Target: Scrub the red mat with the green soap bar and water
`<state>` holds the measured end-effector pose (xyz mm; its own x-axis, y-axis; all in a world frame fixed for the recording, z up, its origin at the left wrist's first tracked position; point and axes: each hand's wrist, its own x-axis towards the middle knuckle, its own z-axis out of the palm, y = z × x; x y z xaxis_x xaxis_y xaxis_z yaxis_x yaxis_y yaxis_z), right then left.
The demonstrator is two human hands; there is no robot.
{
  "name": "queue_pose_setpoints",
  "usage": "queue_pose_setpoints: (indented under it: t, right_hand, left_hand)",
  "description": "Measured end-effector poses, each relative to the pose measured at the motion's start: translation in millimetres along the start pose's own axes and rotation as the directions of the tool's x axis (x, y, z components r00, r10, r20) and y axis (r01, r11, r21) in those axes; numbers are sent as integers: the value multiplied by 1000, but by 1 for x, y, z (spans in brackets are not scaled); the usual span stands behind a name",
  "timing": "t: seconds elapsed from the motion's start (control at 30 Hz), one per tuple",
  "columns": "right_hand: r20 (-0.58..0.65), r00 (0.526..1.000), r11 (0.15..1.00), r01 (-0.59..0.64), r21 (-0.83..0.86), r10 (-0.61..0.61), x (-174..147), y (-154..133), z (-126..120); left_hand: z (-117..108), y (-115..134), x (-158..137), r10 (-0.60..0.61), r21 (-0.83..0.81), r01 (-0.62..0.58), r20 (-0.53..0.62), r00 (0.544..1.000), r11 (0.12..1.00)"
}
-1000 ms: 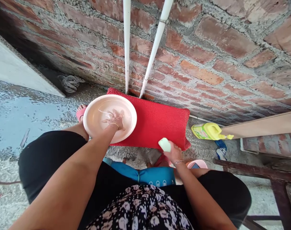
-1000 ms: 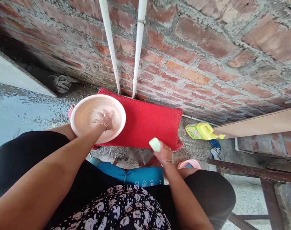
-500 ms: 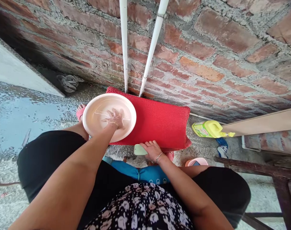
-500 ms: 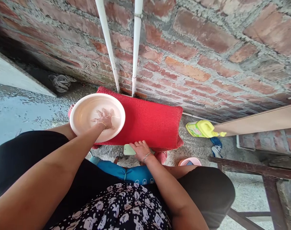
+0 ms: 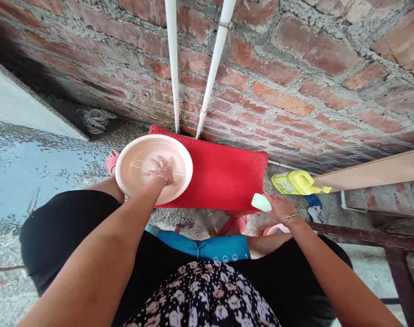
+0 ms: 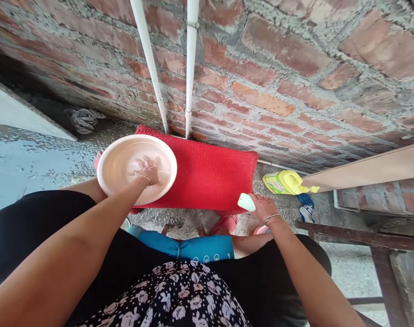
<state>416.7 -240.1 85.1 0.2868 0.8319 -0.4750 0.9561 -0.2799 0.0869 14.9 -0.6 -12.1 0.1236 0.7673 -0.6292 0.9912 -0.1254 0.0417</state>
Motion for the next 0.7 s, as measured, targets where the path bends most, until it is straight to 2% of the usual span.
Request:
queue_pose_setpoints:
  t: [0.1,0.17,0.27,0.33,0.4,0.47,0.57,0.63,0.7]
  right_hand:
    - [5,1000,962,-15,271,14,12,-68,5]
    - [12,999,885,-44,463,43,26,-129,13]
    - [35,996,743,-84,664,81,51,-216,26]
    - [35,994,652,-97,752,106,66,-257,33]
    - [31,994,640,-90,764,103,76,-279,35]
    - [0,999,739,-36,673,49,81,-281,34]
    - [-79,996,913,61,403,-32,80,-247,32]
    - [-98,995,949,-2,316,35,73,-202,34]
    - [-77,970,913,-187,364,230,62,-144,42]
  left_hand:
    - [-2,1,-1,-6,7,5,22,1000,1000]
    - [-3,1,-2,-7,-8,7,13,1000,1000]
    - [-4,-1,-5,13,-46,-14,-5,1000,999]
    - [-5,-2,-5,36,-58,-36,-10,999,998]
    - [-5,-3,-5,39,-51,-40,-14,999,998]
    - [-5,-3,-4,24,-32,-24,-25,999,999]
    - [-2,-3,0,4,5,-4,-34,999,1000]
    - [0,-3,3,3,22,-3,-31,1000,1000]
    - [3,-4,6,5,32,-3,-38,999,999]
